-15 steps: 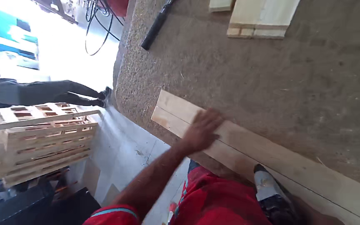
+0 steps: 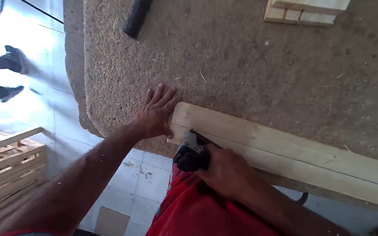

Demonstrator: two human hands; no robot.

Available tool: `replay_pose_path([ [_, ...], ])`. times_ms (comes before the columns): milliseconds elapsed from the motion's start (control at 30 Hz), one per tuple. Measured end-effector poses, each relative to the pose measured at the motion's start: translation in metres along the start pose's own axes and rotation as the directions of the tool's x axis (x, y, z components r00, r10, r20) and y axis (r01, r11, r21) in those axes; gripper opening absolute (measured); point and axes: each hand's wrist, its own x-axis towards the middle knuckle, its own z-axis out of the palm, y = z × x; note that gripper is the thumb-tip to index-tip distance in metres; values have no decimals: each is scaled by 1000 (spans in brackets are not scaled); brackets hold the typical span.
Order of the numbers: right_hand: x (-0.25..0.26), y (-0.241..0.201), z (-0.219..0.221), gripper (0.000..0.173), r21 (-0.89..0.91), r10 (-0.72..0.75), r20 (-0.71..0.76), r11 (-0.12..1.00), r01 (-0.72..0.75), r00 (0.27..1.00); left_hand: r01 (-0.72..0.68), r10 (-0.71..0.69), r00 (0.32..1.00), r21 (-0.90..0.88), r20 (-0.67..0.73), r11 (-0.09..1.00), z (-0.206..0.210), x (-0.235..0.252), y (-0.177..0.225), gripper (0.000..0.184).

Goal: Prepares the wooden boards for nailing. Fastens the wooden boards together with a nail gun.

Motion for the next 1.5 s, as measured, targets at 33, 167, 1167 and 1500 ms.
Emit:
replay_pose_path([
  [33, 4, -7, -1, 53, 0, 2, 7, 1000, -2, 1000, -1, 1, 1000, -11, 9, 1000, 1, 1, -1, 128],
  [167, 19, -34, -8, 52, -15, 24, 84, 1000, -23, 996, -10, 10, 1000, -60, -5, 998, 4, 3, -2, 122],
  [1167, -19, 54, -4, 45, 25, 121, 39, 992, -122, 992, 26, -26, 1000, -31, -10, 999, 3, 3, 4, 131],
  [1500, -45, 118, 0, 47, 60, 135, 26, 989, -136, 991, 120, -117, 993, 113, -34, 986, 1, -10, 39, 135],
])
